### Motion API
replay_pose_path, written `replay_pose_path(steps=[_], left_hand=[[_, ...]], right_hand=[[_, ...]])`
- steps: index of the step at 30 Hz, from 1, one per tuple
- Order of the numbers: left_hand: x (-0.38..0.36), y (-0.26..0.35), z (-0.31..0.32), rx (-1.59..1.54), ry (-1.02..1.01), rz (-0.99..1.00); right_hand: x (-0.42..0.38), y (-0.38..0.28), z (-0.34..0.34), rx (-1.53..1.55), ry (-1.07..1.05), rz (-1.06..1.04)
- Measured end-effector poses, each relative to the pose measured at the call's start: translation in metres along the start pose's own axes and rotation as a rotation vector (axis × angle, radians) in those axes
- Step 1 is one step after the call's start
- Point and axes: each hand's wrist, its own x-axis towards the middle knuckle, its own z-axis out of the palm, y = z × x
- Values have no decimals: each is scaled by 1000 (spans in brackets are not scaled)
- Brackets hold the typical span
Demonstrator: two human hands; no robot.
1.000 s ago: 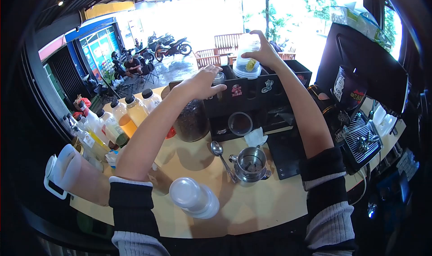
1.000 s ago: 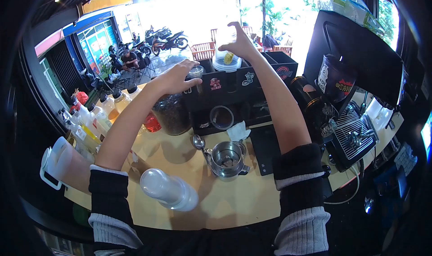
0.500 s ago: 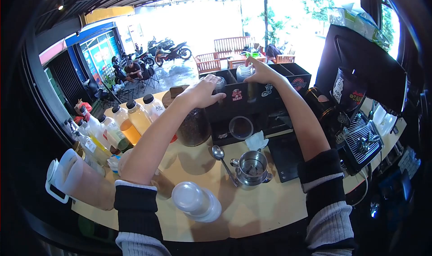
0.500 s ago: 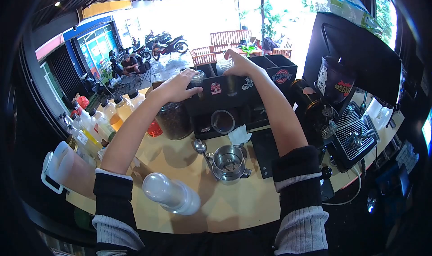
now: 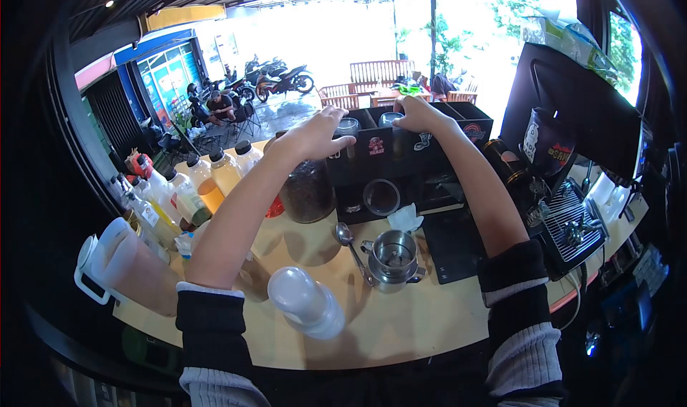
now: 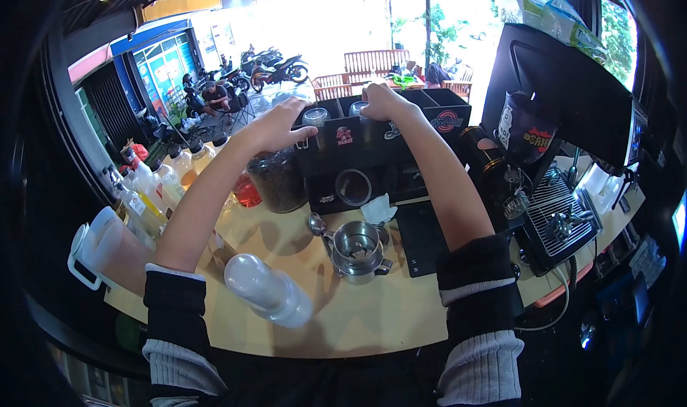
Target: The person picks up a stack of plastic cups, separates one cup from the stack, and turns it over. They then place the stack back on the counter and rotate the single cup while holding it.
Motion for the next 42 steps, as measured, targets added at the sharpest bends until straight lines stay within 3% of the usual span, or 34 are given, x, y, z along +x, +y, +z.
replay_pose_path(steps=[2,4,7,9,11,14,15,19,23,25,28,42], left_hand=[[-8,6,-8,-11,76,36],[-22,18,-16,-31,158,46],[-56,46,-31,-130,321,34],[-83,62,-36,-245,531,70],[-111,70,-30,-265,618,32],[-163,84,-15,-550,906,41],[-181,87,-5,-535,904,10],[-254,112,55,-845,1156,-283],[-306,124,129,-801,1133,-369],[-313,138,138,-744,878,-494],[-316,140,156,-760,713,-537],[-298,139,153,-900,705,-680]], right_hand=[[-10,-13,-2,-46,92,-58],[-25,-39,-3,85,248,-249],[-72,-98,-13,289,219,-414],[-102,-133,-11,363,294,-554],[-132,-159,-4,402,245,-571],[-174,-183,8,673,119,-492],[-184,-188,16,694,99,-508],[-213,-198,64,863,-162,-395],[-219,-201,116,930,-304,-319],[-220,-206,128,912,-259,-351],[-218,-212,138,1008,-313,-323],[-218,-218,133,945,-228,-304]])
